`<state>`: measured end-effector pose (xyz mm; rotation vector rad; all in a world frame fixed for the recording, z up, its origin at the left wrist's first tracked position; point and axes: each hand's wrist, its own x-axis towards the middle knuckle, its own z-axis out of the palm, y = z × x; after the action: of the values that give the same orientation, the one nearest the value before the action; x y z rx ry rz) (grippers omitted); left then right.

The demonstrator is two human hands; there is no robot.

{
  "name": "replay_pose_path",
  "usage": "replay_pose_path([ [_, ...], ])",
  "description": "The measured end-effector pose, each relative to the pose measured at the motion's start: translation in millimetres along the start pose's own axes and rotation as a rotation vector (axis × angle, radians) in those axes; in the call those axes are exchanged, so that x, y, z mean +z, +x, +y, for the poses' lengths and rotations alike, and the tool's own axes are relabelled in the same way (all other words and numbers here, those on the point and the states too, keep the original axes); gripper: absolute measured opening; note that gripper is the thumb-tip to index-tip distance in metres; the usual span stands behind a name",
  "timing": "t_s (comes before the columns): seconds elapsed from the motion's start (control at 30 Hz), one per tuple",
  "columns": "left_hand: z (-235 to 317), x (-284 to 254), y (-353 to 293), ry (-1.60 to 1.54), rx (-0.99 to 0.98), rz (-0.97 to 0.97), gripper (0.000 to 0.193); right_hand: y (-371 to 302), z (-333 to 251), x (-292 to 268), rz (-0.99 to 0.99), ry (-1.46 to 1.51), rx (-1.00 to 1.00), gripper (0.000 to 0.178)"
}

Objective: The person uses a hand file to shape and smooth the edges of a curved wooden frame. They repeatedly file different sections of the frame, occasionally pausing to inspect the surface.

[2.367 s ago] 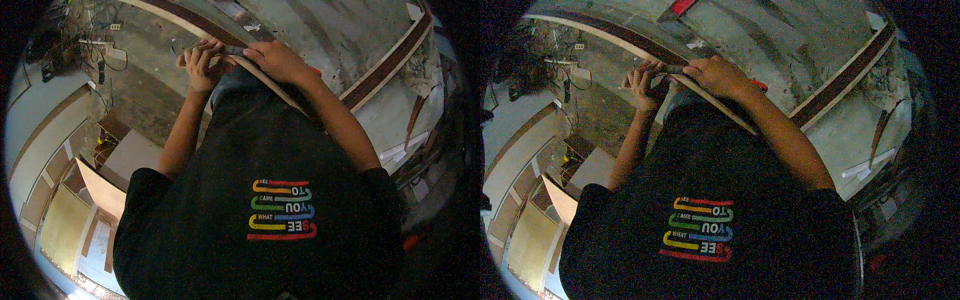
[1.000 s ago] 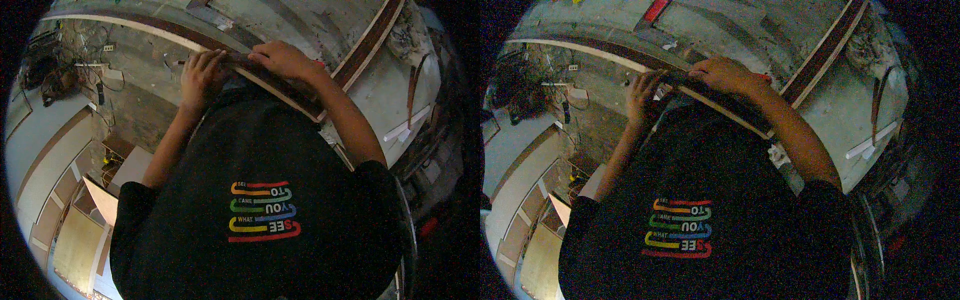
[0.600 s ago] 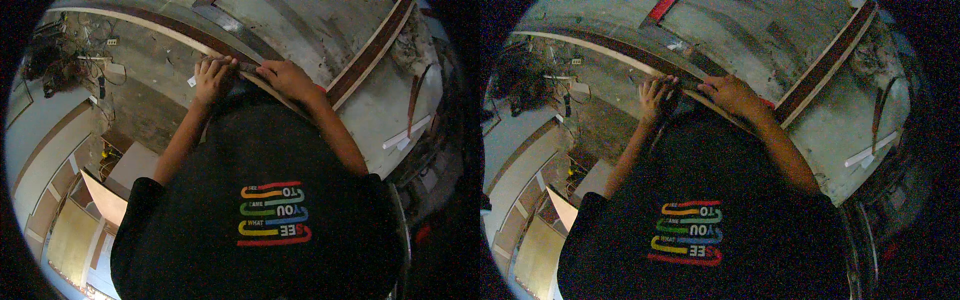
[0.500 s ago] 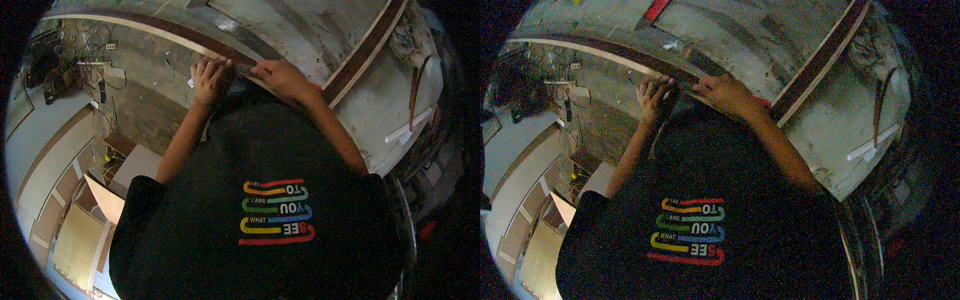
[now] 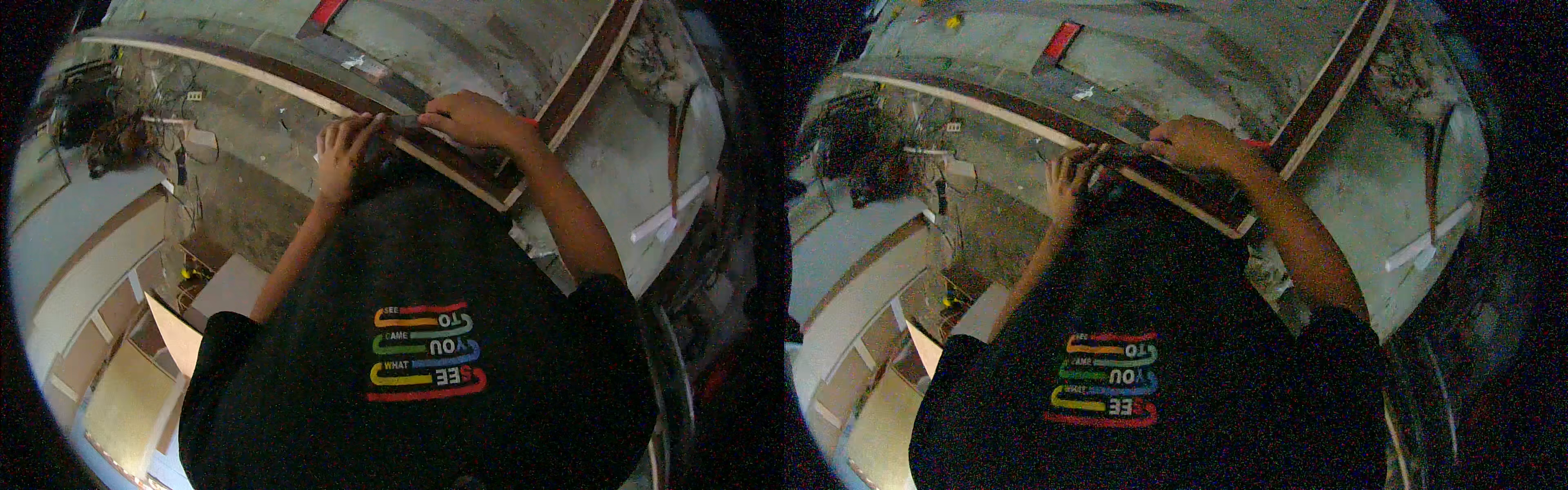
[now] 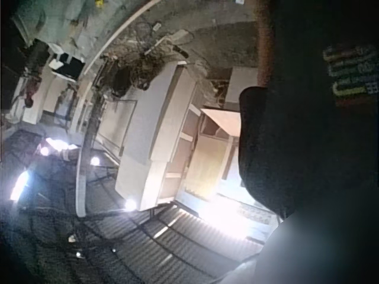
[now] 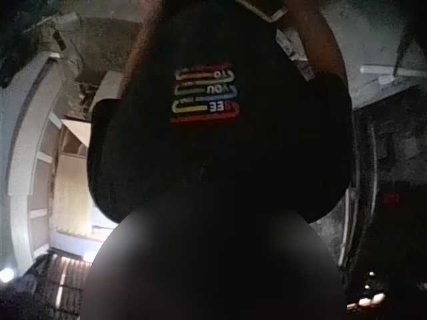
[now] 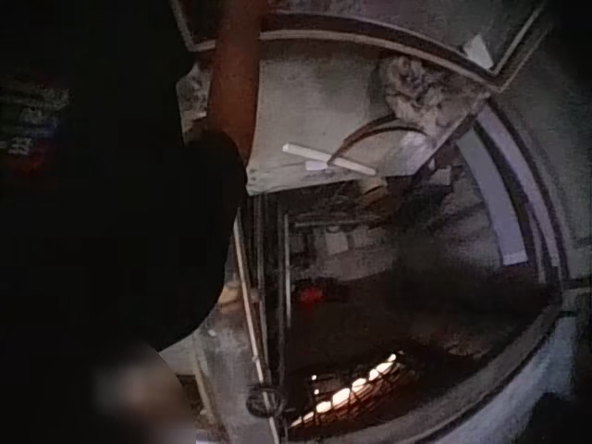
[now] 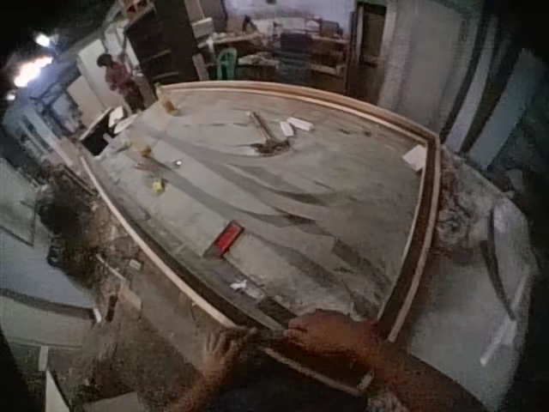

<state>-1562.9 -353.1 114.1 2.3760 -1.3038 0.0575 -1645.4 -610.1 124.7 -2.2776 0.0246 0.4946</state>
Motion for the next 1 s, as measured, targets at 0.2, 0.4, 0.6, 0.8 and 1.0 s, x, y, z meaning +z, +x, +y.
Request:
replay_pose_path([
  [0.2,41,-3,-4,0.057,-0.051,0.025,0.048,-18,22,-8,-0.067,0.030,-0.143,0.046],
  [0.4,23,8,0,-0.076,0.018,0.058,0.043,-18,22,3,-0.004,0.112,-0.173,0.045],
  [0.6,16,19,-18,-0.041,0.028,0.223,0.039,-17,10,15,-0.010,0.073,-0.105,0.045],
  [0.8,17,24,-31,0.009,-0.079,0.212,0.033,-22,-12,21,-0.056,0.065,0.019,0.044],
  [1.0,25,20,-25,-0.026,-0.086,0.238,0.039,-24,-18,21,-0.079,0.046,0.039,0.045],
])
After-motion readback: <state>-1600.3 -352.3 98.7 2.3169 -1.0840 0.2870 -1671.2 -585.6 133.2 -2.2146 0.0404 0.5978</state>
